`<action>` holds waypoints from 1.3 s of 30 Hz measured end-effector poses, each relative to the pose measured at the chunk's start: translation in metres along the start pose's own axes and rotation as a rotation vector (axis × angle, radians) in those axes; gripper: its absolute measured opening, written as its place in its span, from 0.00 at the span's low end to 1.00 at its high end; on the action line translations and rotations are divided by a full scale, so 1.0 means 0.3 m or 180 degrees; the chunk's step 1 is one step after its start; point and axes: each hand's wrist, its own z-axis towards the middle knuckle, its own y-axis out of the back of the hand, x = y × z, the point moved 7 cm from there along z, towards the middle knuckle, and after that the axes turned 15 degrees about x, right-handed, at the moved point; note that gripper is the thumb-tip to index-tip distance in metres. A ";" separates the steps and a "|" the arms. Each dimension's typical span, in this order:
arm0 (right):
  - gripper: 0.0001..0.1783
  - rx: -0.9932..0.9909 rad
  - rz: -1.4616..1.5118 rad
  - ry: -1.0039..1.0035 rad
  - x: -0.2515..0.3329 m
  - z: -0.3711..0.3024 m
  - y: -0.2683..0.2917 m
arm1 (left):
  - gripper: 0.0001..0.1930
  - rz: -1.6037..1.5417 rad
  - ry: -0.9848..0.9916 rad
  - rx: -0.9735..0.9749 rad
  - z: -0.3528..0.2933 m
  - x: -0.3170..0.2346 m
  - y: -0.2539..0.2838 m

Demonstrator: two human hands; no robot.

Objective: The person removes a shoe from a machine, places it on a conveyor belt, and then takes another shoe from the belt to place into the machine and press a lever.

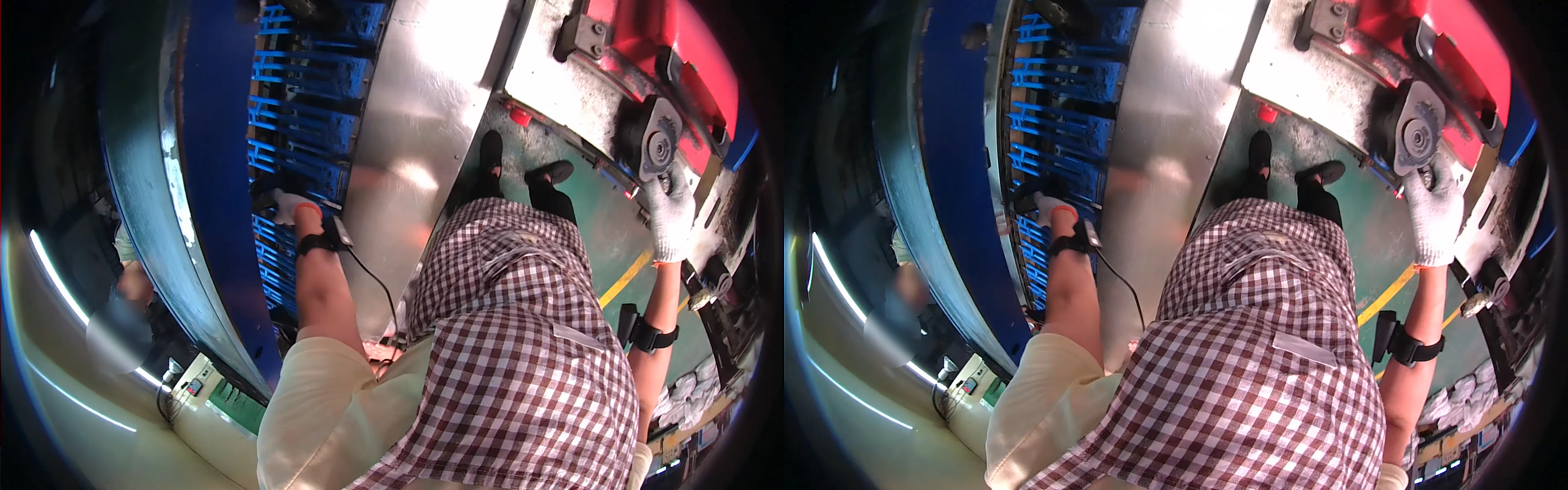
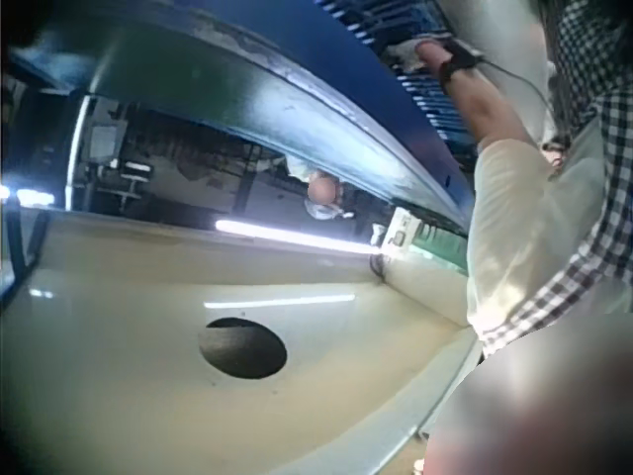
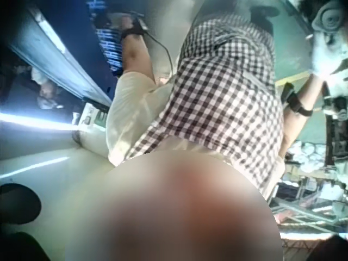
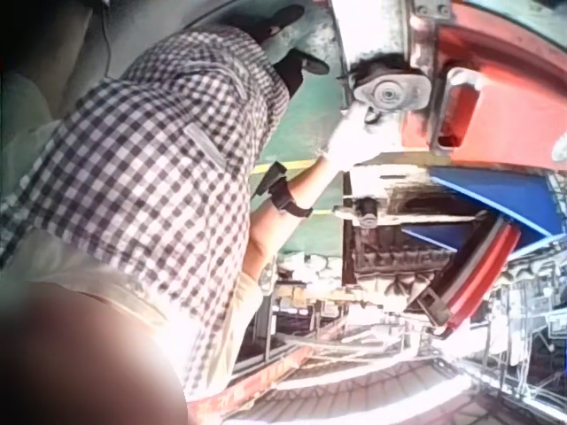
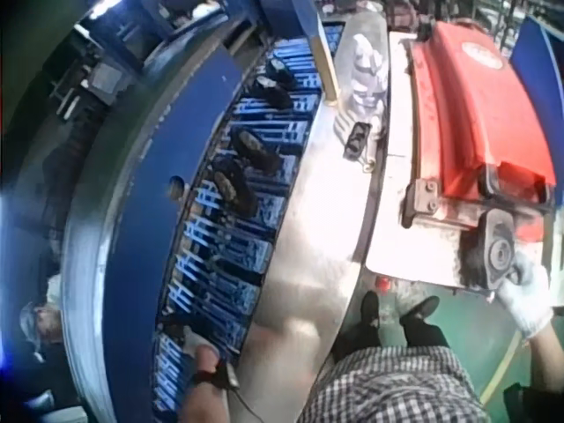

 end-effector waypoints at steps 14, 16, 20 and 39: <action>0.23 -0.0362 -0.0498 -0.0035 0.081 -0.024 0.032 | 0.23 -0.1106 0.0588 0.2669 0.587 0.045 0.079; 0.21 -0.0231 -0.0631 -0.0367 0.101 -0.024 0.027 | 0.25 -0.1474 0.0510 0.2833 0.527 0.066 0.127; 0.21 -0.0130 -0.0476 -0.0375 0.089 -0.030 0.019 | 0.28 -0.2269 0.0807 0.2487 0.179 0.126 0.083; 0.41 0.0552 0.1429 0.2005 0.373 -0.185 0.028 | 0.37 -0.1390 0.1085 0.7159 -1.300 -0.232 -0.338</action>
